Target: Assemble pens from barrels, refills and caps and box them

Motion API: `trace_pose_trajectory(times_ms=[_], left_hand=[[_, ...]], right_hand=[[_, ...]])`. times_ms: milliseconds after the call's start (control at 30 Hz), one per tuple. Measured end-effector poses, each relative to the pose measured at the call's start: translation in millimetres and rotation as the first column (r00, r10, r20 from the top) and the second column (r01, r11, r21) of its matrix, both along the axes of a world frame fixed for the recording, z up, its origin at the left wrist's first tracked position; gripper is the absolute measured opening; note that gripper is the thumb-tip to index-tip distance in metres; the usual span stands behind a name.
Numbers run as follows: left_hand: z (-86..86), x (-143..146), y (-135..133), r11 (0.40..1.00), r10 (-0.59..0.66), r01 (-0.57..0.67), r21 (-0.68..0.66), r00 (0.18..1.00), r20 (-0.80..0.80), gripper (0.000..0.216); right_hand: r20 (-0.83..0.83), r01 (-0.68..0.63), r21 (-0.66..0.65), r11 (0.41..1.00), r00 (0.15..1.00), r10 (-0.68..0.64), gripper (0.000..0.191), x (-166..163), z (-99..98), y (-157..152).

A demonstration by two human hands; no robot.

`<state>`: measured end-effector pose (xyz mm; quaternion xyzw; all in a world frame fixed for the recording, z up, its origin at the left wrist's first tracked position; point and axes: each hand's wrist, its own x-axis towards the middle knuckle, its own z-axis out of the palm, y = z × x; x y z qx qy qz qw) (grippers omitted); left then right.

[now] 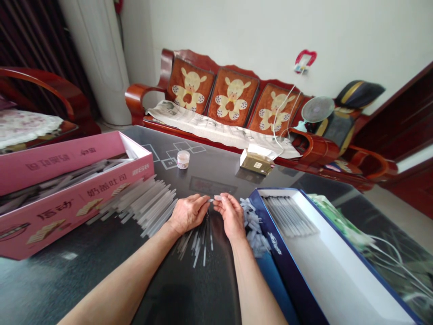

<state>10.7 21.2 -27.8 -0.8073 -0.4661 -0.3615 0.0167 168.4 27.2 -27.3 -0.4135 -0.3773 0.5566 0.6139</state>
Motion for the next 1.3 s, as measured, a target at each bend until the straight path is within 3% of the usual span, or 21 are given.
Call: trace_pose_trajectory(times_ms=[167,400,567,933,1300], left_hand=[[-0.4,0.4,-0.2,1.0,0.003,-0.004,-0.011,1.0,-0.023,0.027],[0.3,0.1,-0.1,0.998,0.0,0.0,-0.068,1.0,-0.004,0.026],[5.3,0.3,-1.3,0.994,-0.048,0.057,-0.097,0.994,0.095,0.024],[5.1,0.2,-0.7,0.999,-0.021,0.02,-0.036,0.999,-0.027,0.028],[4.8,0.7,-0.9,1.0,0.011,-0.01,0.008,0.993,-0.115,0.03]], right_hand=[[0.057,0.001,0.043,0.999,0.998,-0.003,0.028,-3.3,-1.5,0.1],[0.275,-0.026,0.126,0.992,0.961,-0.01,0.031,-7.7,-2.6,-2.4],[0.211,-0.019,0.104,0.994,0.978,-0.003,0.034,-9.3,-1.0,-3.7],[0.173,0.007,0.062,0.998,0.985,-0.018,0.028,-11.6,0.3,-3.9],[0.164,0.061,-0.085,0.995,0.985,-0.046,0.032,-14.6,8.1,-1.5]])
